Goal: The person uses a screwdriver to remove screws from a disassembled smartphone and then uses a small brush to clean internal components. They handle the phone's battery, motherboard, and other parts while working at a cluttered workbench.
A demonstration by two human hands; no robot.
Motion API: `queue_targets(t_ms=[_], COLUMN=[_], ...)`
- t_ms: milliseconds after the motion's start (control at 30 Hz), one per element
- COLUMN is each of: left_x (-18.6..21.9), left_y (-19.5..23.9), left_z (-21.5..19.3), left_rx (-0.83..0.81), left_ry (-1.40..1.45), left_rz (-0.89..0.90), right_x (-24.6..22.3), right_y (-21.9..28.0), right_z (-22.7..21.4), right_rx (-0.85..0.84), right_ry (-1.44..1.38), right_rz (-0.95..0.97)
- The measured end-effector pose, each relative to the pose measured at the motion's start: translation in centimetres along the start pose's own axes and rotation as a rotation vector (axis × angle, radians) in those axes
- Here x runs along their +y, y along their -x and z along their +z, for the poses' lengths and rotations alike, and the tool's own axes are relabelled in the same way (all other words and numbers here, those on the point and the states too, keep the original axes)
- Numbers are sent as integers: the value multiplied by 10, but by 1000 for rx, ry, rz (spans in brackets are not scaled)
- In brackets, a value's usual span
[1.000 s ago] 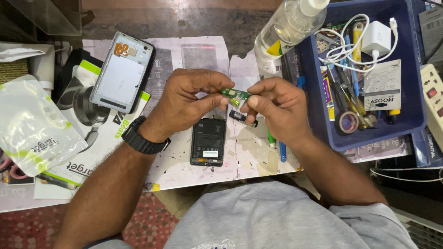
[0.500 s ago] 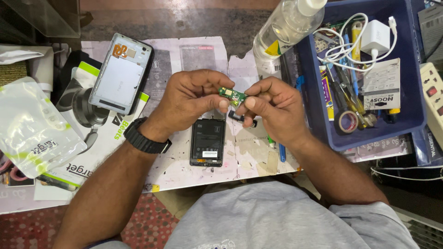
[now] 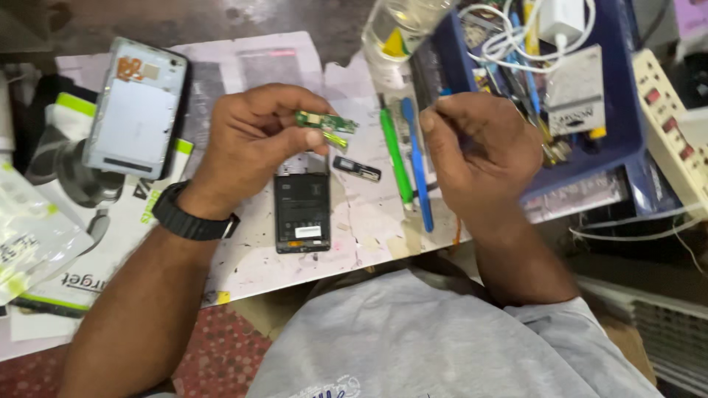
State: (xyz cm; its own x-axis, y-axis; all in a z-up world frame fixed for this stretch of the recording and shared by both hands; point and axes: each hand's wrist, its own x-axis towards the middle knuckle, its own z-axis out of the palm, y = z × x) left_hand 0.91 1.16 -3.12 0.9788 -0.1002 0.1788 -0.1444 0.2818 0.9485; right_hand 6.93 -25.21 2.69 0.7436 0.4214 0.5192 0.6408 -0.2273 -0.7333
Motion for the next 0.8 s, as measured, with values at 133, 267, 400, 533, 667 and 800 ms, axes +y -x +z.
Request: queue_targets(t_ms=[133, 267, 400, 533, 667, 800], left_x=[6, 3, -3, -5, 5, 14], left_y=[-1, -1, -1, -1, -4, -15], left_z=[3, 4, 3, 1, 5, 7], left_rx=[1, -11, 3, 45, 191, 295], left_ry=[-33, -44, -25, -112, -68, 294], left_rz=[1, 34, 40, 35, 73, 77], right_x=[-19, -8, -3, -5, -9, 0], right_y=[-3, 4, 10, 7, -4, -32], right_z=[-21, -9, 2, -3, -34, -46], right_rx=[-239, -399, -480, -344, -153, -96], right_ry=[377, 710, 829, 794, 227, -424], right_rz=[102, 136, 185, 203, 129, 357])
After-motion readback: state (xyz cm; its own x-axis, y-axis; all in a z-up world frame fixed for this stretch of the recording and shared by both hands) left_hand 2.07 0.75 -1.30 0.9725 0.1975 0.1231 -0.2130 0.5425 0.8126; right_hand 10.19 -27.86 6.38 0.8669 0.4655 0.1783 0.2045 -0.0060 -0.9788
